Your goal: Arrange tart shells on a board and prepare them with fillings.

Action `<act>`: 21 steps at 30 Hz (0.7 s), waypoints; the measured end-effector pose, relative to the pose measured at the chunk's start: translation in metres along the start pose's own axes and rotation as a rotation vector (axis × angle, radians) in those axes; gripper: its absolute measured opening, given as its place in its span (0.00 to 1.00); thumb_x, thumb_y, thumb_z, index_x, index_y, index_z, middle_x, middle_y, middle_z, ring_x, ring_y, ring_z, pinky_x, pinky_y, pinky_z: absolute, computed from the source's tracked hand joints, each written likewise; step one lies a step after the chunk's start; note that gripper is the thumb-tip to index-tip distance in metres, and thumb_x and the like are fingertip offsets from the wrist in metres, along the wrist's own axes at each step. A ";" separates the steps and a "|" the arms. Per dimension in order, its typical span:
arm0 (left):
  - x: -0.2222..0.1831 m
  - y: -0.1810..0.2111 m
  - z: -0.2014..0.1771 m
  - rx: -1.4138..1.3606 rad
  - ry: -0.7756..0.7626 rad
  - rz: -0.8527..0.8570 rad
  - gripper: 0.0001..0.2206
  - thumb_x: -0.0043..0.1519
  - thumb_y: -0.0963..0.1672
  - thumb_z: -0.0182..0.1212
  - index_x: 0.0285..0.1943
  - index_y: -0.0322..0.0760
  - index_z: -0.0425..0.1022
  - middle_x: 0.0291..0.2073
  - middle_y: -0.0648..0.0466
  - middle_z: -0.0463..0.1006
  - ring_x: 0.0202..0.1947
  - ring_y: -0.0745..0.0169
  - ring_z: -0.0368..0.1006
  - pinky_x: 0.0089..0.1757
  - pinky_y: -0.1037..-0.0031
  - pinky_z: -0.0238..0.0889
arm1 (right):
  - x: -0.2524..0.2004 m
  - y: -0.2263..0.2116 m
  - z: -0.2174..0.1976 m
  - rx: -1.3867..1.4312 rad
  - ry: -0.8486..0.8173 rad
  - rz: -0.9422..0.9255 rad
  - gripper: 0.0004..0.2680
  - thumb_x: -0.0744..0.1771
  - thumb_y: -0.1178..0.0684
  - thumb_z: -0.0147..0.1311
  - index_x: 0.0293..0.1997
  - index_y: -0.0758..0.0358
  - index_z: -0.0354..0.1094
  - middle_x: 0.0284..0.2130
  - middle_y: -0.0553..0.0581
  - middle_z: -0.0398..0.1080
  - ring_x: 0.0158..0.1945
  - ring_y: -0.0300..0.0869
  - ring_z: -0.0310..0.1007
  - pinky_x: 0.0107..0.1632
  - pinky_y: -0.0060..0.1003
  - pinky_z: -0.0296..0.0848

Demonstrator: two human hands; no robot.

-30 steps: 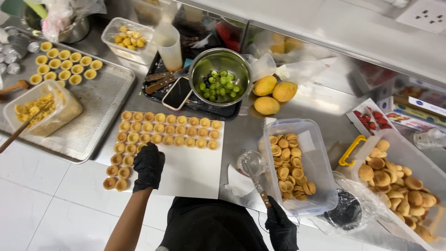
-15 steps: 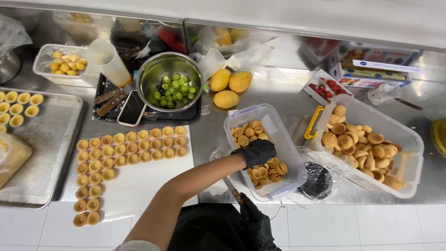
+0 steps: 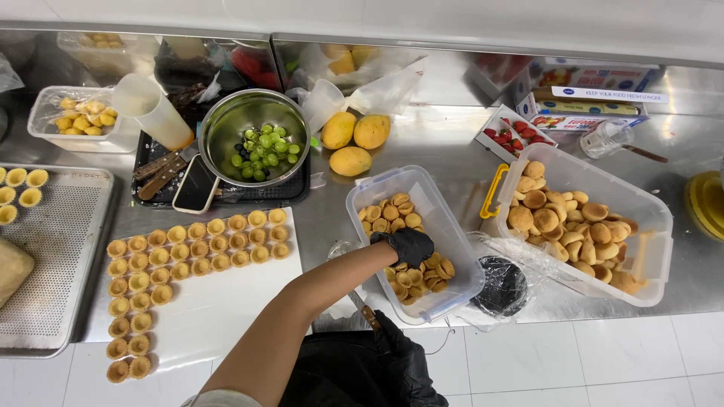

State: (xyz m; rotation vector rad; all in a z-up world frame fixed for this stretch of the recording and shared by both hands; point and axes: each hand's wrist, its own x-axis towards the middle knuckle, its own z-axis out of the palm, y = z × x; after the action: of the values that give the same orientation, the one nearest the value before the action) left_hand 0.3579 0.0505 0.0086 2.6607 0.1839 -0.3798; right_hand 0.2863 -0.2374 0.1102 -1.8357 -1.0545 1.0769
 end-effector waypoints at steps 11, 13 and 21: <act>-0.016 -0.005 -0.026 0.026 -0.073 0.023 0.20 0.44 0.48 0.80 0.41 0.34 0.80 0.37 0.43 0.82 0.39 0.42 0.78 0.41 0.56 0.71 | -0.001 0.011 0.002 -0.019 -0.035 -0.012 0.21 0.65 0.59 0.55 0.67 0.52 0.64 0.46 0.54 0.81 0.44 0.35 0.81 0.48 0.31 0.75; -0.028 0.002 -0.014 0.122 -0.085 0.029 0.16 0.45 0.45 0.76 0.41 0.37 0.81 0.38 0.45 0.82 0.40 0.43 0.79 0.40 0.55 0.72 | 0.000 0.015 0.006 -0.007 -0.040 0.033 0.20 0.66 0.58 0.54 0.67 0.51 0.65 0.45 0.55 0.81 0.44 0.36 0.81 0.49 0.32 0.75; -0.019 -0.019 -0.006 0.163 0.086 0.031 0.06 0.57 0.40 0.61 0.39 0.33 0.81 0.36 0.43 0.82 0.37 0.42 0.81 0.35 0.53 0.74 | -0.004 -0.011 0.001 -0.058 -0.061 0.046 0.22 0.64 0.58 0.56 0.67 0.50 0.64 0.43 0.55 0.82 0.44 0.37 0.83 0.49 0.33 0.76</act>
State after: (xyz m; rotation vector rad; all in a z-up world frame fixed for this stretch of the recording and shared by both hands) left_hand 0.3372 0.0686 0.0116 2.8396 0.1439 -0.2816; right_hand 0.2807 -0.2369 0.1211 -1.8911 -1.0942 1.1466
